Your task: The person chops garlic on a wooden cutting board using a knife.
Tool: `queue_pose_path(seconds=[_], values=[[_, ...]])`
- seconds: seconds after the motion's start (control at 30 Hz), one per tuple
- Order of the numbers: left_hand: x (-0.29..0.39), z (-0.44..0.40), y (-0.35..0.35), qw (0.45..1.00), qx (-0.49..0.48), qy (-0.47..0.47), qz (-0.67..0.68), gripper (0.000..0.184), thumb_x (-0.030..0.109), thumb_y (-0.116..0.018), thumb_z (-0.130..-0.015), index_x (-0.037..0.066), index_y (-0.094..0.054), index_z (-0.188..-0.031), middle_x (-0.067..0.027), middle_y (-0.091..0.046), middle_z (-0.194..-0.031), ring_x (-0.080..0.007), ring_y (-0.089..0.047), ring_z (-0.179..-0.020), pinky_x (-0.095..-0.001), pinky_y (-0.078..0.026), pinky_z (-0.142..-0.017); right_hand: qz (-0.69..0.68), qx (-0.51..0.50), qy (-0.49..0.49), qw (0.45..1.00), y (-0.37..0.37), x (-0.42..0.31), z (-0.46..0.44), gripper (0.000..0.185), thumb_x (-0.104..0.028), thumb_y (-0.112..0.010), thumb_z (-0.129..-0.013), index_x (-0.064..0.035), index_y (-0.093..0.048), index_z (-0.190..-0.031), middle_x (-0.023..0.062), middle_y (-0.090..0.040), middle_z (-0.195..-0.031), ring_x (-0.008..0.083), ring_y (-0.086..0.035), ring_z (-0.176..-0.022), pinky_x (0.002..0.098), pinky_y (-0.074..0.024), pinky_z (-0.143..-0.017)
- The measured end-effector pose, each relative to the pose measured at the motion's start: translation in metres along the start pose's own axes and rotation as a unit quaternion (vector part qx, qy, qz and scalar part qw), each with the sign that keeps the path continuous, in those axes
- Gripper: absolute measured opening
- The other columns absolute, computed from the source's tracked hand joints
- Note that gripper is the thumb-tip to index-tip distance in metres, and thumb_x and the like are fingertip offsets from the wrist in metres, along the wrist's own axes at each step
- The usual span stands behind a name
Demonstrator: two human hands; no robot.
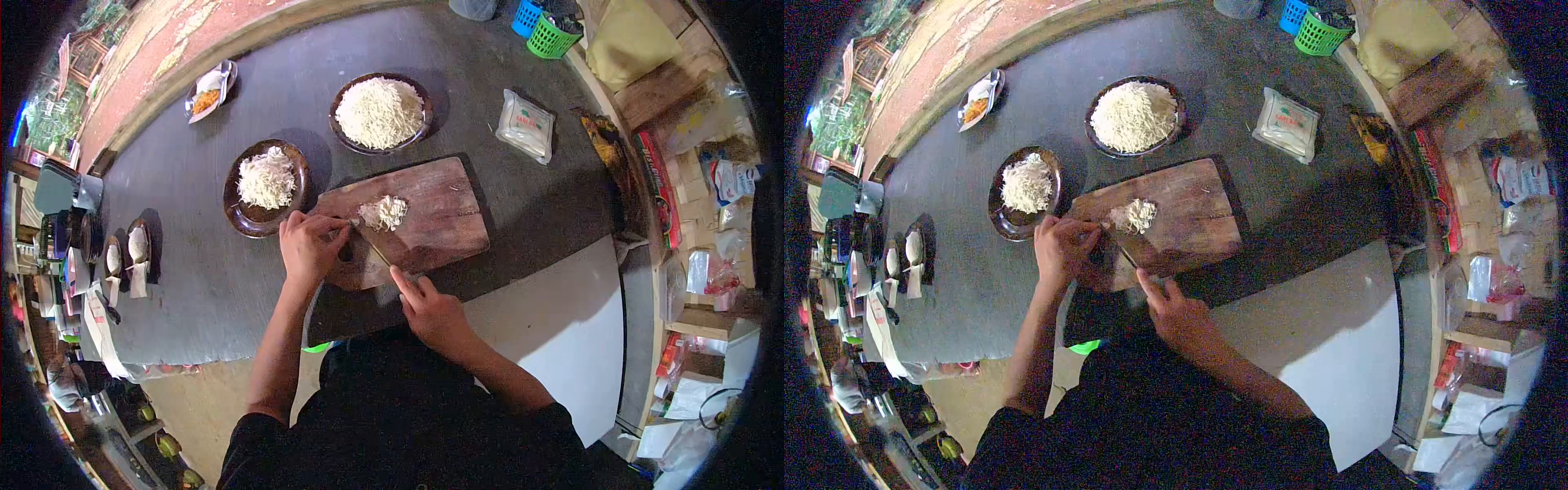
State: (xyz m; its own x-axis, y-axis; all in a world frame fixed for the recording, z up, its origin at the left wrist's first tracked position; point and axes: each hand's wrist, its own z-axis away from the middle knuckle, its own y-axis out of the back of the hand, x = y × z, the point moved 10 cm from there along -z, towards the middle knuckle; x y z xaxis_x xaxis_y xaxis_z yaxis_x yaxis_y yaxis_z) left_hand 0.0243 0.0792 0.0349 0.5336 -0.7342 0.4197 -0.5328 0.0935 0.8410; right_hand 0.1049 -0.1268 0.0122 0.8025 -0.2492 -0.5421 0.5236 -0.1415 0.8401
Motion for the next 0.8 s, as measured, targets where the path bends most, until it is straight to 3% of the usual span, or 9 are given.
queue_pose_path(seconds=[0.07,0.3,0.37,0.47,0.6,0.67,0.8], values=[[-0.003,0.000,-0.004,1.000,-0.020,0.018,-0.013,0.012,0.028,-0.084,-0.075,0.020,-0.081,-0.083,0.0066,-0.075,-0.084,-0.0197,-0.058,-0.082,-0.0369,-0.043,-0.078,0.005,-0.027,-0.012,1.000,-0.003,0.007,0.007,0.066,-0.022,-0.060,-0.097,-0.0194,-0.033,-0.158,0.0181,-0.060,-0.099,0.0370,-0.068,-0.066,0.0484,-0.0589,-0.055],[-0.001,0.000,-0.004,1.000,-0.017,0.000,-0.018,0.013,0.028,-0.083,-0.075,0.019,-0.081,-0.084,0.0059,-0.076,-0.088,-0.0206,-0.058,-0.084,-0.0371,-0.044,-0.080,-0.003,-0.013,-0.014,1.000,0.002,0.008,0.013,0.066,-0.022,-0.059,-0.098,-0.0183,-0.033,-0.158,0.0161,-0.058,-0.095,0.0358,-0.065,-0.061,0.0468,-0.0582,-0.053],[0.000,0.000,-0.002,1.000,-0.003,-0.011,-0.017,0.013,0.027,-0.082,-0.074,0.018,-0.081,-0.084,0.0059,-0.076,-0.090,-0.0214,-0.059,-0.085,-0.0365,-0.044,-0.081,-0.008,-0.018,-0.012,1.000,0.001,0.002,0.012,0.061,-0.019,-0.060,-0.098,-0.0196,-0.039,-0.156,0.0124,-0.054,-0.089,0.0339,-0.063,-0.064,0.0469,-0.0554,-0.058],[-0.001,0.000,-0.003,1.000,-0.017,0.001,-0.016,0.013,0.026,-0.082,-0.074,0.018,-0.081,-0.084,0.0053,-0.076,-0.091,-0.0221,-0.059,-0.087,-0.0361,-0.045,-0.082,0.008,-0.035,-0.004,0.999,-0.004,0.003,0.008,0.066,-0.023,-0.059,-0.098,-0.0197,-0.033,-0.158,0.0160,-0.059,-0.097,0.0364,-0.066,-0.062,0.0475,-0.0582,-0.053],[0.000,0.000,-0.004,1.000,-0.018,-0.005,-0.010,0.013,0.025,-0.082,-0.075,0.017,-0.081,-0.084,0.0048,-0.076,-0.091,-0.0222,-0.059,-0.086,-0.0364,-0.045,-0.082,-0.008,-0.031,-0.018,0.999,-0.007,0.002,0.002,0.062,-0.019,-0.061,-0.098,-0.0190,-0.038,-0.156,0.0132,-0.055,-0.090,0.0357,-0.064,-0.065,0.0470,-0.0569,-0.059],[-0.001,0.000,-0.005,1.000,-0.015,-0.008,-0.010,0.013,0.026,-0.082,-0.075,0.017,-0.081,-0.085,0.0046,-0.076,-0.091,-0.0219,-0.059,-0.086,-0.0370,-0.045,-0.080,-0.028,0.017,0.004,0.999,-0.003,-0.001,-0.003,0.062,-0.019,-0.061,-0.097,-0.0187,-0.039,-0.156,0.0136,-0.057,-0.092,0.0355,-0.065,-0.066,0.0464,-0.0575,-0.059],[-0.003,0.001,-0.007,1.000,-0.023,-0.002,-0.003,0.012,0.026,-0.082,-0.076,0.017,-0.081,-0.085,0.0048,-0.076,-0.090,-0.0213,-0.059,-0.085,-0.0371,-0.044,-0.079,-0.008,-0.013,-0.016,1.000,-0.007,0.002,-0.005,0.062,-0.018,-0.061,-0.097,-0.0185,-0.039,-0.155,0.0140,-0.058,-0.094,0.0349,-0.066,-0.068,0.0454,-0.0578,-0.059]])
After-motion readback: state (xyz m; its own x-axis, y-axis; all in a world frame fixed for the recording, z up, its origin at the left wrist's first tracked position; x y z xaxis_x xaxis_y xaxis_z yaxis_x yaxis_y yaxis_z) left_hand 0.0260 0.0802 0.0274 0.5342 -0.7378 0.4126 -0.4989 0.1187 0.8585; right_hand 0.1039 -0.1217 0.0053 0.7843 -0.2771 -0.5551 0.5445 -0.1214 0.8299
